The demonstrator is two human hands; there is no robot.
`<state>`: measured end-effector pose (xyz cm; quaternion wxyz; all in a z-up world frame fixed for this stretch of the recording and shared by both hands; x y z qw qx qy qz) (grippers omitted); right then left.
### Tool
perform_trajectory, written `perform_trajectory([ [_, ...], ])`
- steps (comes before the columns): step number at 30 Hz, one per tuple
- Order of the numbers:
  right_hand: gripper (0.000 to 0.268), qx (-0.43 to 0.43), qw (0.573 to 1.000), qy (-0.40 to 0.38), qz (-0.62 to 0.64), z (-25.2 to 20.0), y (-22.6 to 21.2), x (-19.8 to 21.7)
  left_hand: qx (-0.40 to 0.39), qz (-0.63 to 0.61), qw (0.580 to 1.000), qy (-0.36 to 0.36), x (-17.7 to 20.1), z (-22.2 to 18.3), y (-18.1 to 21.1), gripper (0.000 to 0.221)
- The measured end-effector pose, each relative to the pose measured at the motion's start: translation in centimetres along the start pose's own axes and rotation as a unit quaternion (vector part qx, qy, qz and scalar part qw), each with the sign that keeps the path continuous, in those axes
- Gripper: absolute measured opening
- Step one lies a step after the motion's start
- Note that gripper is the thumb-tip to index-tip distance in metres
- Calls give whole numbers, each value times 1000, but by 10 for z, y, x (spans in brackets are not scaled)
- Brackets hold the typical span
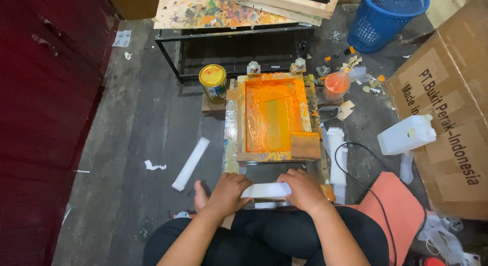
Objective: Manual screen printing of orange ink onto white material strips using a wooden squeegee block.
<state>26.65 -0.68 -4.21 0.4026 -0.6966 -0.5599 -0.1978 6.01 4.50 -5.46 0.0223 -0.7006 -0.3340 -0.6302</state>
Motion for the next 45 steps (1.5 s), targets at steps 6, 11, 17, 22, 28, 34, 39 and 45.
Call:
perform_trajectory([
  [6,46,-15,1000,-9,-3,-3,-1,-1,7,9,1000,-9,-9,-2,-2,56],
  [11,46,8,1000,-10,17,-24,-17,21,65,-26,995,-65,19,-9,13,47],
  [17,47,20,998,-14,62,-35,-13,29,60,-88,993,-47,34,-14,21,47],
  [22,45,33,991,12,132,-39,-10,38,64,-151,986,7,55,-19,20,50],
  [28,46,65,963,74,251,-53,-13,63,68,-336,931,123,65,-23,5,64],
  [34,45,80,955,177,223,-56,-17,85,142,-553,792,214,94,-28,-4,49],
  [39,58,150,918,251,269,-28,8,71,170,-649,686,283,84,-26,-16,46],
  [45,64,101,778,247,568,-6,43,53,190,-675,640,314,72,-12,-34,44],
])
Point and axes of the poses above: each hand's wrist, its own z-axis towards the middle knuckle, its own x-axis out of the back of the hand, y = z × x, the point moved 6 cm from there along z, towards the middle knuckle, and after that the axes turned 15 degrees about -y, right-handed, at the moved point
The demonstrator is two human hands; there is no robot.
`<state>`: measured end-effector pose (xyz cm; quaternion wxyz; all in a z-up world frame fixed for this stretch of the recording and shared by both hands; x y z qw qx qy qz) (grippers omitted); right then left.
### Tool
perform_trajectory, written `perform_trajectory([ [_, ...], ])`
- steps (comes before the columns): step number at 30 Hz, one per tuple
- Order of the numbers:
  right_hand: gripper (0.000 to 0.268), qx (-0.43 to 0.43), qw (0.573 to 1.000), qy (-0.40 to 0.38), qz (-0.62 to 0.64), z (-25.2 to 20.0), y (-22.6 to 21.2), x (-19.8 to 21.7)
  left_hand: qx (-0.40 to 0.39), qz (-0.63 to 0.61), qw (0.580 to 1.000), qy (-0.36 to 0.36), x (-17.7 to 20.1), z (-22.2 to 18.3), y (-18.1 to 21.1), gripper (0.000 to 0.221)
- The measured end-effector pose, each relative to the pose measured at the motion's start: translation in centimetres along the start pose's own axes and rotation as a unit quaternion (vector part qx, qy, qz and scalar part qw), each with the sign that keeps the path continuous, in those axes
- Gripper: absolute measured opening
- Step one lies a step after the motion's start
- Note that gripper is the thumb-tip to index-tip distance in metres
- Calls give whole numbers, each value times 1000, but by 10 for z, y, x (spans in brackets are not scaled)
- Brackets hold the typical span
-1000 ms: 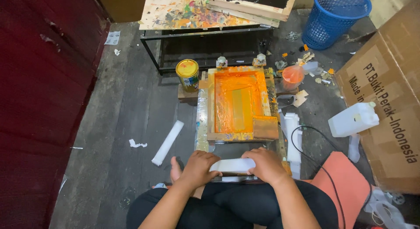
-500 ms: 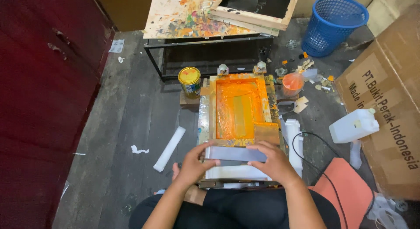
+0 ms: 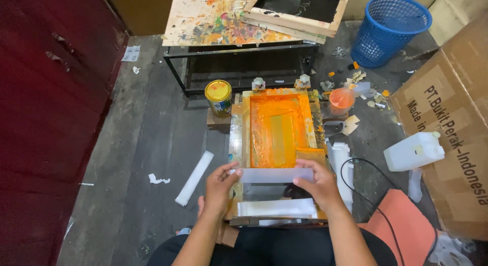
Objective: Manual screen printing of orange ink onto white material strips using a wooden squeegee block.
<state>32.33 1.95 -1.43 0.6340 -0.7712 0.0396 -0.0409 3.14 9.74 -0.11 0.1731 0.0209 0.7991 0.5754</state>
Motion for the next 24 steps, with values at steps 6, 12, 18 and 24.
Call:
perform_trajectory([
  [6,74,57,955,-38,290,24,38,-14,4,-35,999,33,3,6,-5,41],
  [12,40,91,946,-62,305,19,36,-39,-35,-52,998,21,2,-1,-3,38],
  [18,30,133,979,-71,135,19,59,-51,-45,-75,996,6,13,16,-46,26],
  [24,51,186,970,-158,15,-8,-18,-95,-13,-51,998,-31,-3,8,-43,16],
])
Point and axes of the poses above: each hand's wrist, its own z-axis towards the middle knuckle, its own x-axis out of the back of the hand, y = z × x, the point moved 6 cm from there along z, towards the middle knuckle, and after that the axes turned 15 degrees about -y, right-handed, at the moved point
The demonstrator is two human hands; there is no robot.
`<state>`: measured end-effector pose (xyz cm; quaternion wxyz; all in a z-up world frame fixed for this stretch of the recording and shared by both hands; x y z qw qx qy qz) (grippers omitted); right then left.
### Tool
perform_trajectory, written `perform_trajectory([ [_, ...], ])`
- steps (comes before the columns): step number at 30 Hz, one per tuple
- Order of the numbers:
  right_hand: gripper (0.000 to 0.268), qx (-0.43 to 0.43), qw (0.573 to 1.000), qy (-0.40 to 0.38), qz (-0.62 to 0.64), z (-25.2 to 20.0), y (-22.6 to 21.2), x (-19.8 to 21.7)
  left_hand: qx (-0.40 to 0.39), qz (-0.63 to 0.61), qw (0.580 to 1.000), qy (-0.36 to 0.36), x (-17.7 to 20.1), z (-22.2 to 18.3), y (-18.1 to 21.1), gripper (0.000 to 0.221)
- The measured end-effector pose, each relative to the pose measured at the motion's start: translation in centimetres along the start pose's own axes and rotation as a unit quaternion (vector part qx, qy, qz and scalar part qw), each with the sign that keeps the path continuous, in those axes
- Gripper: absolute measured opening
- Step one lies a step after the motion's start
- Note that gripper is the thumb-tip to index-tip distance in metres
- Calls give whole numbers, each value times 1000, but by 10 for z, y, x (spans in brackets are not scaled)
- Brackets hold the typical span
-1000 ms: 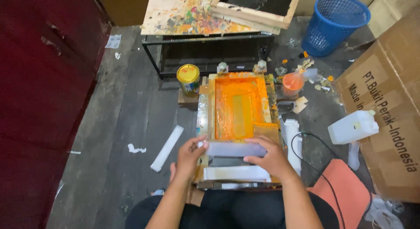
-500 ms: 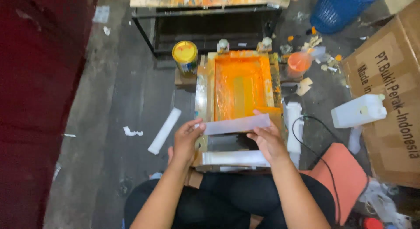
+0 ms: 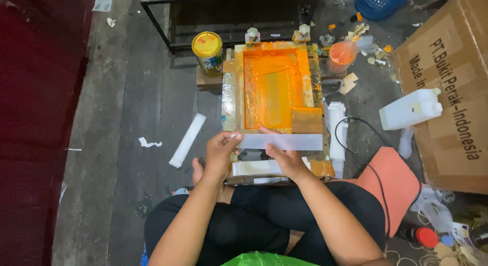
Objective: Manual screen printing of orange ink onto white material strips using a wooden squeegee block.
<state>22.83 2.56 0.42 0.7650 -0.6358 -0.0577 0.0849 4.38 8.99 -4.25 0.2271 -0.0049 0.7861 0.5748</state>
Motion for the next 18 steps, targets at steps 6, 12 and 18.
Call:
perform_trajectory([
  [6,35,16,999,-48,-12,5,-20,-17,-1,33,998,-47,-13,0,-6,15],
  [12,29,4,999,-33,-16,1,3,-8,12,52,995,-82,-22,-2,-7,18],
  [18,41,-28,999,-2,-18,-8,39,9,28,87,991,-102,-22,0,-10,20],
])
Point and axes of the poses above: each hand's wrist, its own z-axis towards the middle knuckle, its own x-axis out of the back of the hand, y = z × x, the point moved 6 cm from there along z, towards the middle knuckle, and after that the axes turned 15 degrees about -y, right-handed, at the moved point
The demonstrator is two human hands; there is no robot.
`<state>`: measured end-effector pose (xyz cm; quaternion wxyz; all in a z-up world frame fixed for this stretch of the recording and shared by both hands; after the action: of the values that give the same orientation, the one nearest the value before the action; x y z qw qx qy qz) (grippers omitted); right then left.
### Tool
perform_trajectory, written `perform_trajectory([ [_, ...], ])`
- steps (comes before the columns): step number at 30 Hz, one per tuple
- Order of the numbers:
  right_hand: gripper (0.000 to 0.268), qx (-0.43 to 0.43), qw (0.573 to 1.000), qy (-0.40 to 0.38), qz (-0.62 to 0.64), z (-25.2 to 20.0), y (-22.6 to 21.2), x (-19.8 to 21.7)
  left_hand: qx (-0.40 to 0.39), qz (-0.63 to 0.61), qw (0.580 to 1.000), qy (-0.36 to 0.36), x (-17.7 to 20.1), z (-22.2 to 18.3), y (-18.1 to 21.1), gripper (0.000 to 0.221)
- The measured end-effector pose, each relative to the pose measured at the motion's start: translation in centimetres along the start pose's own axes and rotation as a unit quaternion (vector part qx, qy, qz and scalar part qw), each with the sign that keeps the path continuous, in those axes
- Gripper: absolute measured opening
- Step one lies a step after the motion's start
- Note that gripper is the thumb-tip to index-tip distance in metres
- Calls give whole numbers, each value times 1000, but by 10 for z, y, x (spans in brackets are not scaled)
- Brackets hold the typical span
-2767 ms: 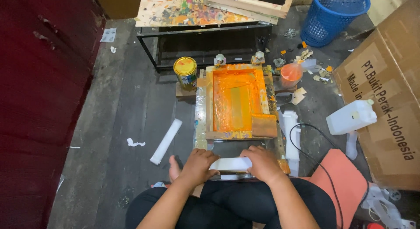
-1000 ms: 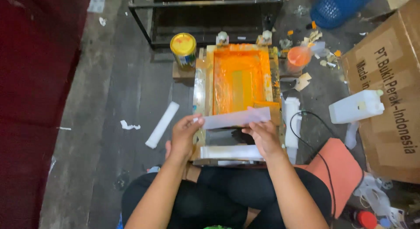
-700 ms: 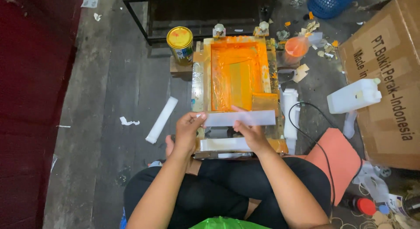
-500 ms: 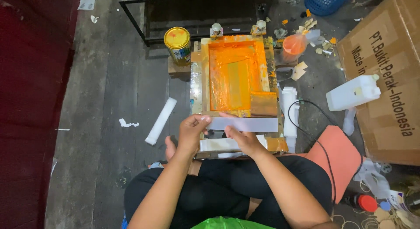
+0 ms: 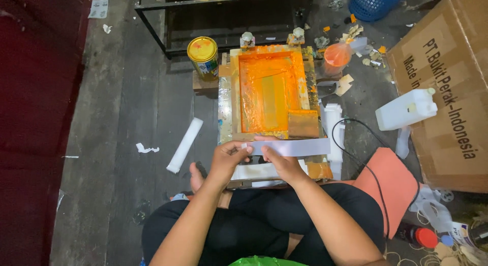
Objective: Manual screen printing of orange ink onto white material strips using a wooden squeegee block.
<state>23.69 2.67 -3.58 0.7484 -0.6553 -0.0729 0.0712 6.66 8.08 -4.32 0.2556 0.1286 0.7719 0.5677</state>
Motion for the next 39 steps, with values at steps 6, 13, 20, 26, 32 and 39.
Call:
perform_trajectory([
  [6,40,3,1000,-16,22,-1,-20,-12,17,-8,999,-35,-5,2,-17,18],
  [13,37,4,999,-8,38,-2,1,-11,9,-12,998,-61,-8,2,-15,19],
  [20,41,-20,999,9,43,-2,6,-1,7,5,1000,-25,3,5,-14,21],
  [26,39,-1,997,38,63,-3,1,5,-16,-28,999,15,3,1,1,23],
  [32,30,19,996,59,65,-4,-4,6,-28,-33,998,36,1,-7,15,25],
  [39,23,24,994,87,67,-4,-29,7,-45,-35,995,87,7,-15,32,24],
])
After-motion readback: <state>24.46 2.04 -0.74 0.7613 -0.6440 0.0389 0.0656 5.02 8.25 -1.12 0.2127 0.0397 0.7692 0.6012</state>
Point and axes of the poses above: each hand's wrist, its own z-axis towards the middle knuckle, its own x-axis out of the back of the hand, y = z × x, the point moved 6 cm from there along z, towards the middle knuckle, and after that the axes turned 15 degrees about -y, right-handed, at the moved point
